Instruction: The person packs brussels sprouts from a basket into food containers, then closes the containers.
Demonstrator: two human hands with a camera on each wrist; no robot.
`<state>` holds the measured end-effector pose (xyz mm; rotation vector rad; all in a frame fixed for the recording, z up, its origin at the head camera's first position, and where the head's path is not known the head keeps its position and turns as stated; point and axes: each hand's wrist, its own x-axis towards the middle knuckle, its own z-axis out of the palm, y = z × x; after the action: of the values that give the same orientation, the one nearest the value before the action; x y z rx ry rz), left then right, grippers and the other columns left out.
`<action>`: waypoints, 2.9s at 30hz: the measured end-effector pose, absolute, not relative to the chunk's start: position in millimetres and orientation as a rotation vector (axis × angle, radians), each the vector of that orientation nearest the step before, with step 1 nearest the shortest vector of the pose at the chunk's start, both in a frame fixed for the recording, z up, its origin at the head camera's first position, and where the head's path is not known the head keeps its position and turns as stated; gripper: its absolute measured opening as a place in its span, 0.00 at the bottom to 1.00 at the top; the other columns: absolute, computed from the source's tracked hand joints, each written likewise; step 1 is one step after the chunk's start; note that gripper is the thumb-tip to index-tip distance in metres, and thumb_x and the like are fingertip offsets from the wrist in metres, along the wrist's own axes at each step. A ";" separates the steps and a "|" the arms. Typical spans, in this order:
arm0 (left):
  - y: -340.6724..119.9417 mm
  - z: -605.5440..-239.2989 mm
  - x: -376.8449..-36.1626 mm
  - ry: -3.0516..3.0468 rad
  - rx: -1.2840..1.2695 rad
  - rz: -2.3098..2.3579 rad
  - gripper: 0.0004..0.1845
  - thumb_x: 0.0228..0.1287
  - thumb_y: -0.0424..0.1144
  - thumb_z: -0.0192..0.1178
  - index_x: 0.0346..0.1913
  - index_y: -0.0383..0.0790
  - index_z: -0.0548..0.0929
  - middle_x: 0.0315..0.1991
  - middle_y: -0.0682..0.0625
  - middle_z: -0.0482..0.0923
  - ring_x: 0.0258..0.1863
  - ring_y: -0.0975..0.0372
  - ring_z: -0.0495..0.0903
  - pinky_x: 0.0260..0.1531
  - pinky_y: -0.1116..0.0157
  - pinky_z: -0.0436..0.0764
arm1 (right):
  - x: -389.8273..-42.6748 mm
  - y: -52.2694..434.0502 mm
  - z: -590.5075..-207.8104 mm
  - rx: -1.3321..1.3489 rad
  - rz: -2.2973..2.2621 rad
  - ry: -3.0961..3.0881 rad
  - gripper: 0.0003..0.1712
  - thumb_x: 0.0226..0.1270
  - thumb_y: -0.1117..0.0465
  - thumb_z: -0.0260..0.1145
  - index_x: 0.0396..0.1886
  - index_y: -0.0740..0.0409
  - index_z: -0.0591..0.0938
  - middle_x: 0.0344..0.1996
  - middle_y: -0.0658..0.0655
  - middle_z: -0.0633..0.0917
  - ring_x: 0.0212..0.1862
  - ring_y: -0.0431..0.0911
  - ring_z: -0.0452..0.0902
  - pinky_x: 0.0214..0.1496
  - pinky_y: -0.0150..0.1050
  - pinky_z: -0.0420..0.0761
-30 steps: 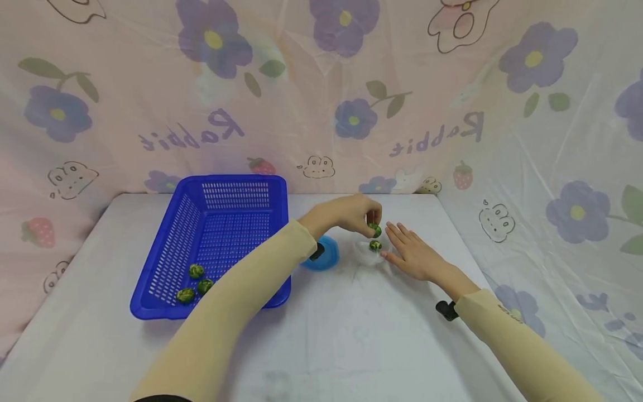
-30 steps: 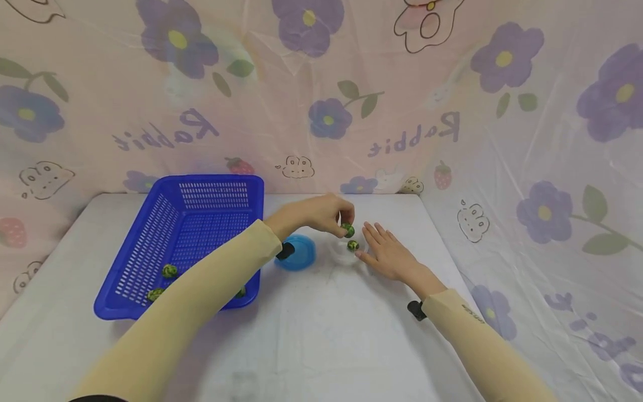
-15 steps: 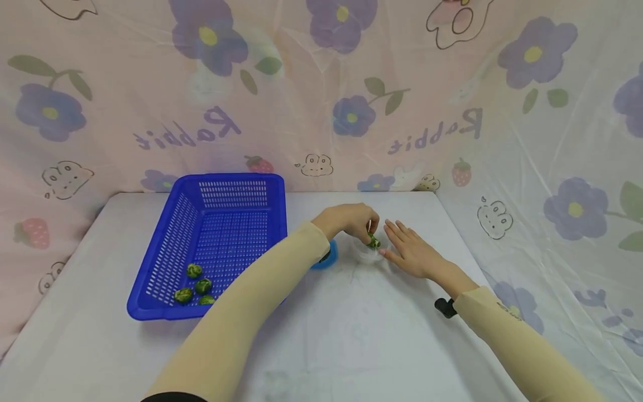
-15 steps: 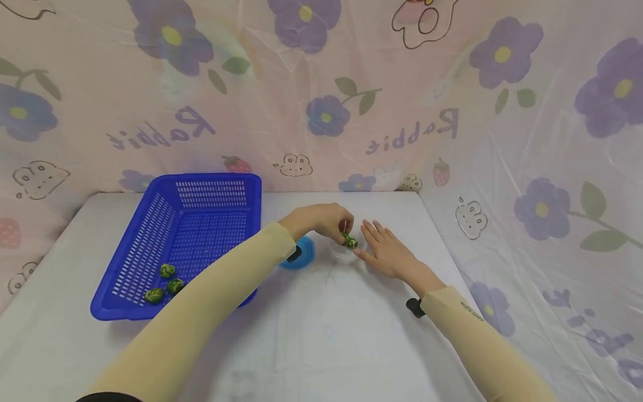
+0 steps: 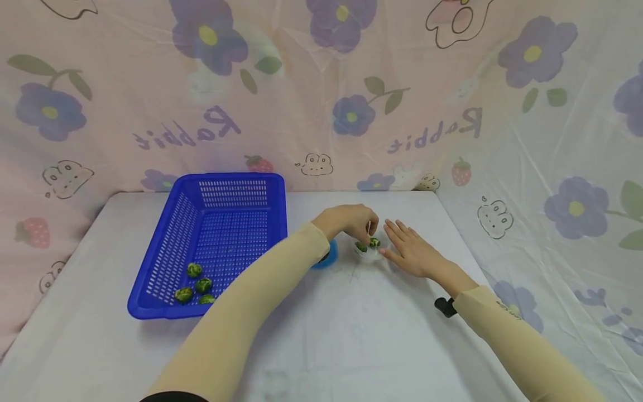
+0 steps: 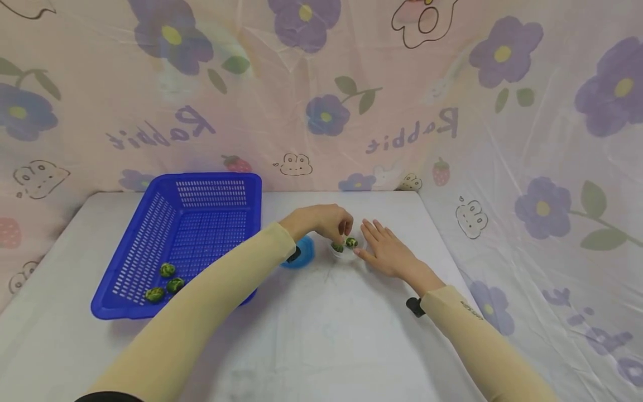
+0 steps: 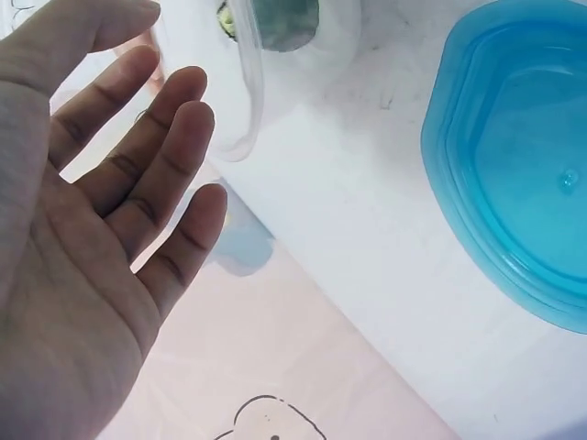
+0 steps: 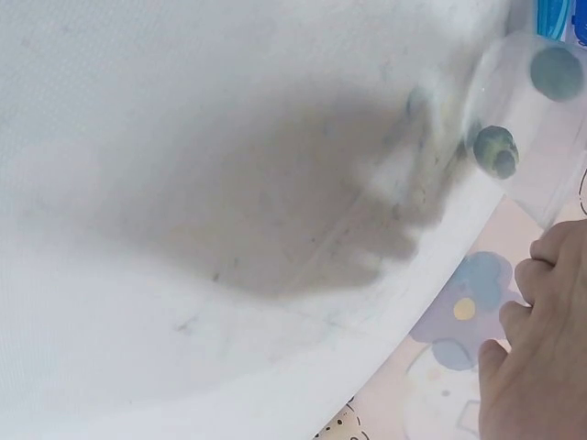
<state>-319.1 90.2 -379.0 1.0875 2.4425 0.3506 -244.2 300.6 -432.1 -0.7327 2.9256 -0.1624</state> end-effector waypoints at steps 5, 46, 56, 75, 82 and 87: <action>87.6 -373.5 -318.1 2.451 1.126 0.344 0.13 0.56 0.43 0.66 0.44 0.48 0.80 0.38 0.57 0.77 0.36 0.65 0.78 0.36 0.67 0.77 | -244.3 300.2 -433.0 -0.723 -0.147 2.920 0.46 0.71 0.34 0.41 0.74 0.62 0.48 0.74 0.62 0.47 0.74 0.60 0.37 0.72 0.59 0.45; -115.7 -317.6 -289.9 2.617 1.175 0.826 0.11 0.61 0.44 0.63 0.46 0.52 0.80 0.43 0.56 0.80 0.39 0.65 0.78 0.40 0.66 0.78 | -243.5 301.3 -436.0 -0.722 -0.158 2.922 0.46 0.71 0.34 0.42 0.75 0.63 0.48 0.75 0.61 0.47 0.74 0.60 0.37 0.71 0.60 0.45; -143.1 -344.2 -277.1 2.495 1.064 0.854 0.13 0.60 0.44 0.65 0.47 0.46 0.82 0.40 0.59 0.81 0.39 0.61 0.79 0.40 0.63 0.79 | -245.9 301.2 -437.6 -0.741 -0.157 2.928 0.47 0.71 0.33 0.41 0.75 0.61 0.48 0.75 0.60 0.47 0.75 0.59 0.37 0.72 0.59 0.45; -153.4 -405.3 -248.8 2.270 1.026 0.623 0.10 0.57 0.41 0.67 0.43 0.48 0.83 0.39 0.57 0.81 0.38 0.65 0.78 0.40 0.68 0.79 | -246.4 302.1 -437.3 -0.731 -0.137 2.928 0.47 0.71 0.33 0.41 0.75 0.61 0.47 0.75 0.60 0.46 0.75 0.59 0.37 0.72 0.58 0.45; -144.9 -415.8 -242.2 2.230 1.043 0.561 0.10 0.54 0.40 0.69 0.41 0.50 0.85 0.38 0.59 0.82 0.37 0.66 0.79 0.39 0.70 0.79 | -246.1 301.7 -434.6 -0.727 -0.137 2.920 0.46 0.71 0.34 0.41 0.75 0.60 0.47 0.75 0.59 0.46 0.75 0.59 0.37 0.72 0.58 0.44; -141.6 -418.7 -239.0 2.221 1.044 0.557 0.10 0.52 0.38 0.71 0.40 0.51 0.86 0.37 0.60 0.82 0.37 0.65 0.80 0.38 0.70 0.79 | -245.8 301.1 -433.8 -0.726 -0.128 2.920 0.46 0.71 0.33 0.41 0.75 0.60 0.46 0.75 0.59 0.46 0.75 0.58 0.37 0.72 0.58 0.44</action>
<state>-239.0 -141.6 -418.7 1.0439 2.2212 0.5566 -245.8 301.1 -433.8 -0.7265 2.9201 -0.1284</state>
